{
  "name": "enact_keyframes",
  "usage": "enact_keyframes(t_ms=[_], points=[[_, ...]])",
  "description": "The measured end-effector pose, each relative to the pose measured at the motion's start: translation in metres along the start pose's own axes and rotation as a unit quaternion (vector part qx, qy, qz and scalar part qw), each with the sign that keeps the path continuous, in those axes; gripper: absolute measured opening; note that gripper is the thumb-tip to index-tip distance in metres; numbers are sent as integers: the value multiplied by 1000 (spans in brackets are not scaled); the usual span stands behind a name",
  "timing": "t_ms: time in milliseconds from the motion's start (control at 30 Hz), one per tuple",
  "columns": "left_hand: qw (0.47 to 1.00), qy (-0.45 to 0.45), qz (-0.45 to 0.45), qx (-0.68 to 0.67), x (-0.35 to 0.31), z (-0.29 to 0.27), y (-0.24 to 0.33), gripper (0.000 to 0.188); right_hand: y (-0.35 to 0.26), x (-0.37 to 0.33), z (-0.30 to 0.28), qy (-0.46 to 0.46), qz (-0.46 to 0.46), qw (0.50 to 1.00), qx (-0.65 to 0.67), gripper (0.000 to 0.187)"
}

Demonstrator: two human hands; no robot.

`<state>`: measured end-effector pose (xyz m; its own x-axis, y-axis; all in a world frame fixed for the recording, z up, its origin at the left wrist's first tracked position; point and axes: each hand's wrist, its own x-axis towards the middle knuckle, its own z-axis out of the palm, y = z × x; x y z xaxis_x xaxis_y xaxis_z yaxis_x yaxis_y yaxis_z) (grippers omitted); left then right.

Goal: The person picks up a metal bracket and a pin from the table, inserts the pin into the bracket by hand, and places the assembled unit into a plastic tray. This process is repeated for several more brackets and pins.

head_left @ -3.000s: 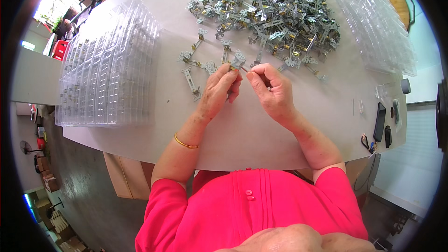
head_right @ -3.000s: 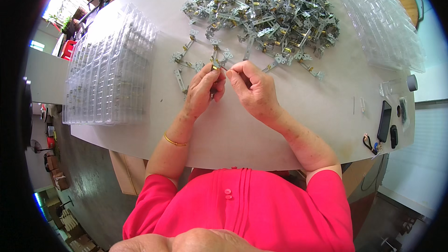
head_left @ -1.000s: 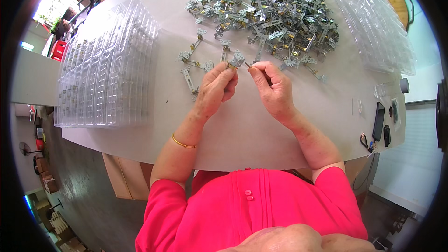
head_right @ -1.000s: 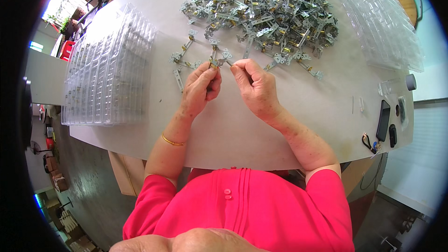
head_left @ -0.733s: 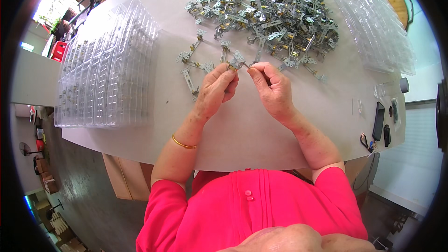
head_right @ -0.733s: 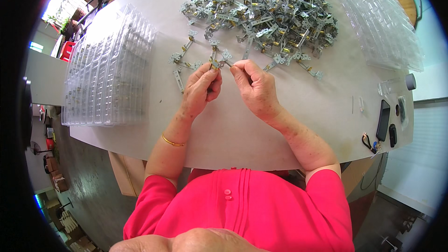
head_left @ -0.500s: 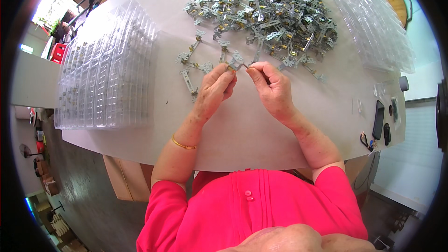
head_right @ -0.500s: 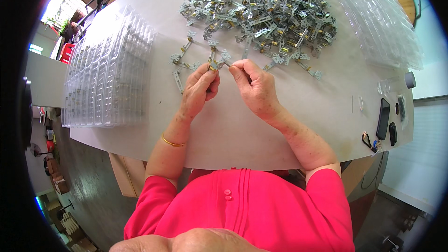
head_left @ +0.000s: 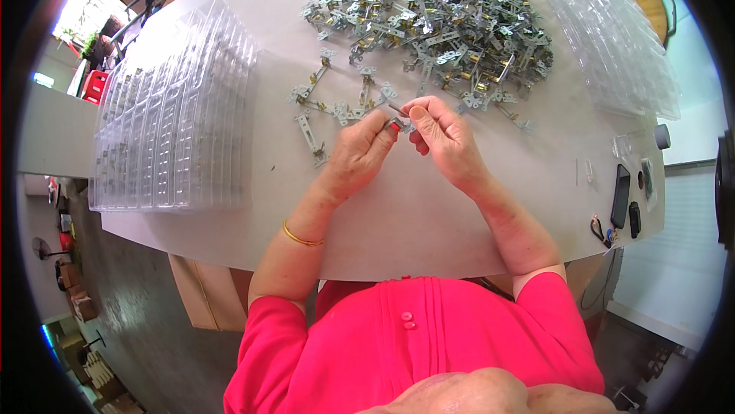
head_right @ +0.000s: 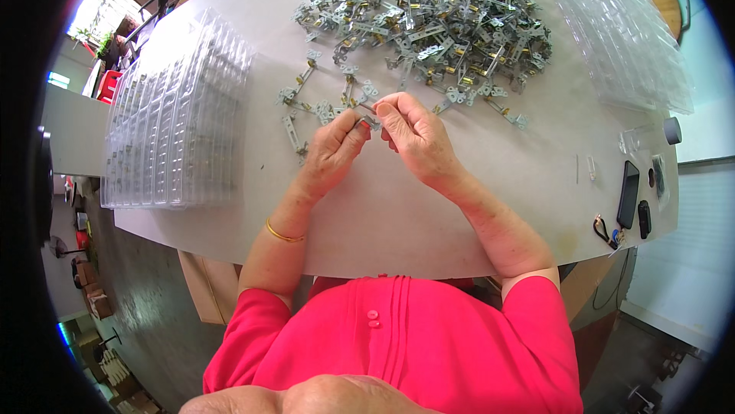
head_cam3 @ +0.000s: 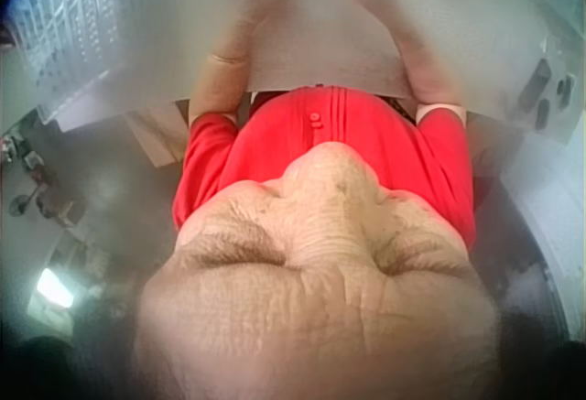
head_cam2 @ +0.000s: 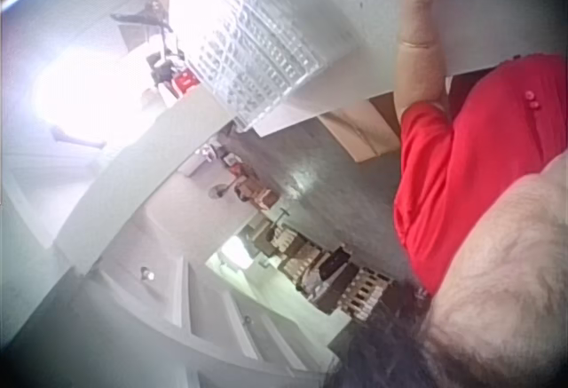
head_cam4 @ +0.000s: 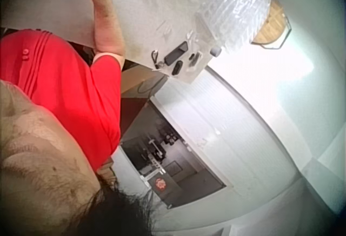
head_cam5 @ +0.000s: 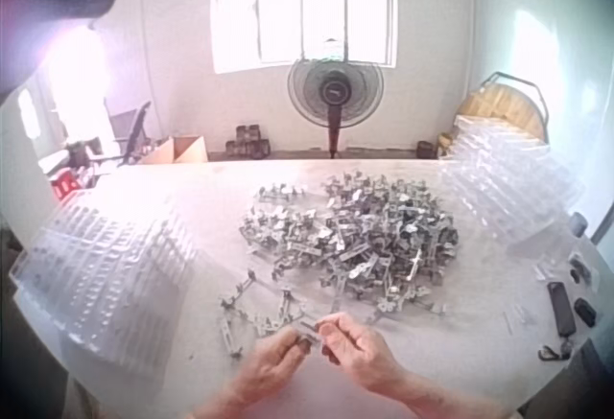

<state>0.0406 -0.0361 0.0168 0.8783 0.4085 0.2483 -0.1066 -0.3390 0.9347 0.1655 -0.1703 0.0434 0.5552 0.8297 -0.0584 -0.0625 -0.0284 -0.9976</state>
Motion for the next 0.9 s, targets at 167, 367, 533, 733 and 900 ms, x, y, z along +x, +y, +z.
enact_keyframes(t_ms=[167, 367, 533, 733, 900], points=[[997, -4, 52, 58, -1, 2, -10, 16, -4, -1, 2, -21, -3, 1000, -14, 20], [995, -24, 51, 85, -1, 4, -2, 16, 4, 2, -5, -20, -48, 996, -71, 11], [994, 3, 48, 96, -3, 9, -2, 15, 11, 8, -1, 71, -190, 975, -95, 11], [986, 95, 62, 126, -2, 12, -7, 16, -1, 0, 0, 22, -85, 995, -37, 10], [983, 101, 88, 128, -2, 15, -4, 20, -3, 0, -3, 8, -45, 998, -37, 10]])
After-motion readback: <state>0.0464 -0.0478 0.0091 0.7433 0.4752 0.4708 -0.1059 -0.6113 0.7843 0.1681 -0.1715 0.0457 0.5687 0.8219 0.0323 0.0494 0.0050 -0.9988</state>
